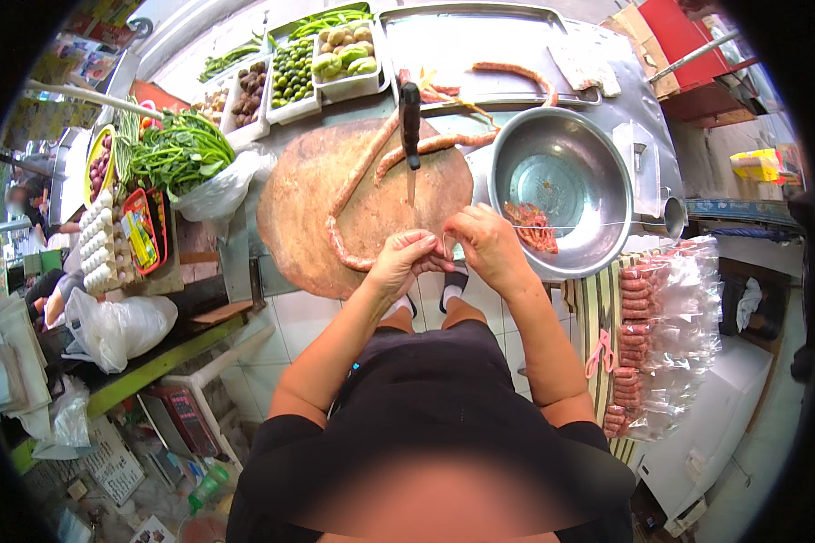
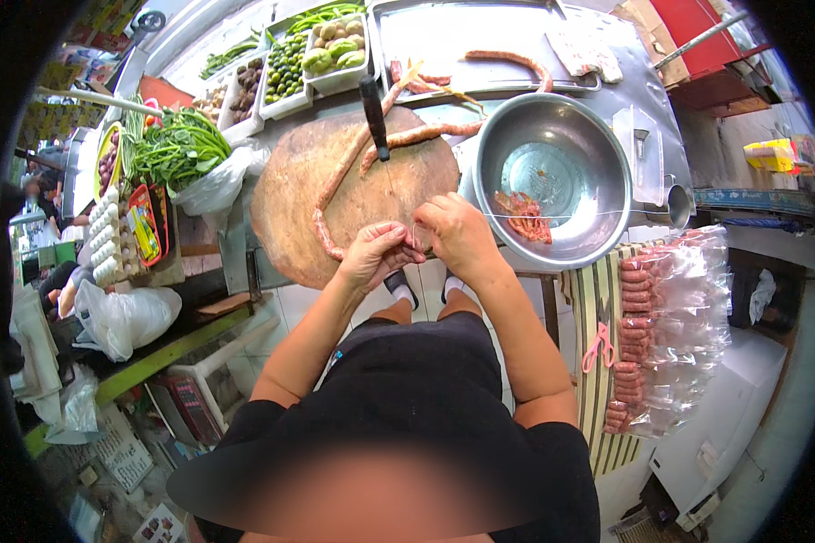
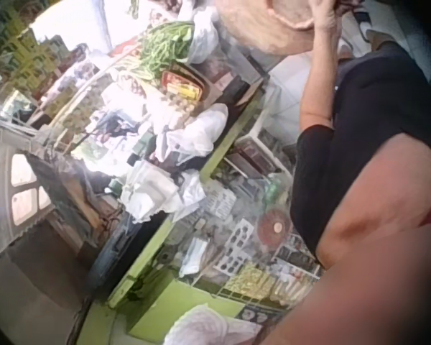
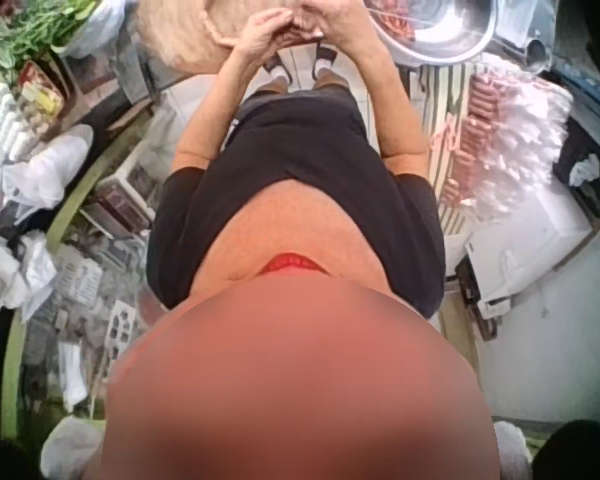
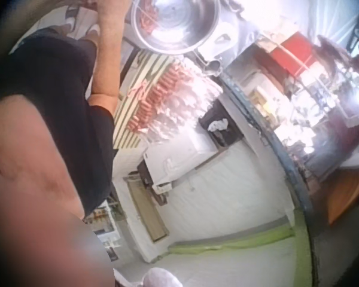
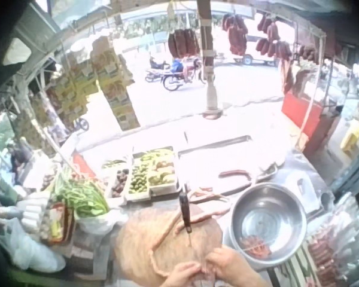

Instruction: The person fills sausage casings with ground meat using a funnel, ties off sections with string, and cuts the linked sausages into individual pieces with a cleaver. The finished sausages are placed on a tray and in a metal bowl.

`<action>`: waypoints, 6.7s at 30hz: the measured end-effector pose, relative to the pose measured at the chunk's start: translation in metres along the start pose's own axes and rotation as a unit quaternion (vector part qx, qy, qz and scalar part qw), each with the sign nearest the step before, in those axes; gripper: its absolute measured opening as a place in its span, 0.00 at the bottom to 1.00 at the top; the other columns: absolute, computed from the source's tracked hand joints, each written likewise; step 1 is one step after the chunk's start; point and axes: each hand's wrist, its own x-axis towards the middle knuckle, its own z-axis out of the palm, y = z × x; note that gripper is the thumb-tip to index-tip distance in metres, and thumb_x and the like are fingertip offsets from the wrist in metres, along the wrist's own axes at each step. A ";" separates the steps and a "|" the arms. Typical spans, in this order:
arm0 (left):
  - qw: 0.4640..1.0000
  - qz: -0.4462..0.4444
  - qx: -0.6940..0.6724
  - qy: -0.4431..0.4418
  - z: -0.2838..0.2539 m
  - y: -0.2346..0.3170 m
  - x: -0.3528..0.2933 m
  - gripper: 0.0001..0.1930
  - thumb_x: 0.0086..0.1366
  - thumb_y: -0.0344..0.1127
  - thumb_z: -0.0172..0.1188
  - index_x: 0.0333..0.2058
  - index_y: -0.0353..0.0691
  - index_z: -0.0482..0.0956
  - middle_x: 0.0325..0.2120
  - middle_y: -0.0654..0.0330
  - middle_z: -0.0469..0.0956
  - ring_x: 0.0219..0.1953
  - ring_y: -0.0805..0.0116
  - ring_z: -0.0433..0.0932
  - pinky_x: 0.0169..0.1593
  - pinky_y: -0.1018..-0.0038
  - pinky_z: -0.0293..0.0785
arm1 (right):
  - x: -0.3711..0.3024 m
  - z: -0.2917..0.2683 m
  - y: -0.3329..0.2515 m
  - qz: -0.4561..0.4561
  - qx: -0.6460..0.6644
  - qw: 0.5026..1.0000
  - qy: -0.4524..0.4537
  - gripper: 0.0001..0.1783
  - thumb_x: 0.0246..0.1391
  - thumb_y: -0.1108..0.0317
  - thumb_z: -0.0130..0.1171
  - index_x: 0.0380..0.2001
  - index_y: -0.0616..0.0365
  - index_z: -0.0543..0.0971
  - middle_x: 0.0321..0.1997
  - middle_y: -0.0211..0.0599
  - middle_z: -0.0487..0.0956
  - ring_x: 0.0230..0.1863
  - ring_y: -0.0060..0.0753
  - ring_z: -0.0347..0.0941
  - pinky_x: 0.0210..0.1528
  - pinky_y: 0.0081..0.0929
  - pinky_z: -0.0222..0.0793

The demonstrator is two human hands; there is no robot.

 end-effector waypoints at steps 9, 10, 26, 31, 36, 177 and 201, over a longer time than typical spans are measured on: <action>0.996 0.044 0.076 0.015 0.017 -0.009 0.025 0.08 0.71 0.32 0.54 0.41 0.33 0.74 0.35 0.58 0.78 0.35 0.71 0.79 0.43 0.75 0.78 | -0.021 -0.025 0.011 0.004 -0.046 0.998 0.048 0.03 0.46 0.73 0.57 0.27 0.54 0.78 0.28 0.36 0.77 0.35 0.45 0.73 0.38 0.38 0.70; 0.989 0.056 0.134 -0.004 0.020 -0.009 0.026 0.08 0.70 0.31 0.55 0.42 0.31 0.75 0.36 0.57 0.79 0.37 0.70 0.79 0.44 0.75 0.78 | -0.021 -0.029 0.009 0.006 -0.050 0.998 0.036 0.02 0.46 0.72 0.57 0.26 0.54 0.78 0.28 0.35 0.77 0.35 0.45 0.73 0.37 0.39 0.70; 0.992 0.094 -0.028 -0.077 0.035 -0.024 0.043 0.15 0.68 0.37 0.58 0.48 0.34 0.78 0.61 0.54 0.68 0.60 0.61 0.70 0.60 0.63 0.70 | -0.041 0.001 0.006 0.242 0.463 0.836 0.170 0.07 0.57 0.75 0.61 0.39 0.64 0.80 0.33 0.28 0.80 0.35 0.21 0.75 0.39 0.20 0.71; 0.994 0.091 -0.004 -0.062 0.053 -0.031 0.056 0.16 0.69 0.36 0.56 0.51 0.35 0.78 0.64 0.55 0.64 0.59 0.64 0.70 0.57 0.71 0.71 | -0.045 0.007 0.012 0.267 0.651 0.686 0.187 0.03 0.58 0.74 0.60 0.33 0.60 0.81 0.30 0.27 0.78 0.31 0.19 0.72 0.34 0.18 0.68; 0.973 0.120 -0.139 -0.138 0.074 -0.013 0.066 0.11 0.70 0.33 0.53 0.44 0.32 0.78 0.46 0.51 0.77 0.54 0.55 0.75 0.57 0.63 0.73 | -0.054 -0.017 0.011 0.251 0.400 0.864 0.172 0.05 0.55 0.72 0.63 0.28 0.63 0.79 0.25 0.28 0.77 0.27 0.19 0.71 0.30 0.20 0.65; 0.999 0.038 0.032 0.013 -0.087 0.041 -0.040 0.10 0.70 0.36 0.55 0.36 0.34 0.77 0.23 0.63 0.74 0.26 0.74 0.75 0.35 0.75 0.76 | -0.029 0.027 0.016 0.197 0.632 0.748 -0.049 0.08 0.59 0.70 0.58 0.40 0.61 0.80 0.41 0.38 0.81 0.43 0.34 0.76 0.50 0.33 0.72; 0.910 0.053 0.411 -0.009 -0.081 0.018 -0.030 0.17 0.74 0.44 0.48 0.25 0.44 0.70 0.15 0.75 0.60 0.17 0.83 0.56 0.22 0.82 0.54 | -0.005 0.073 0.051 0.356 0.725 0.567 0.159 0.04 0.61 0.68 0.57 0.33 0.54 0.74 0.15 0.20 0.58 0.14 0.15 0.49 0.16 0.17 0.44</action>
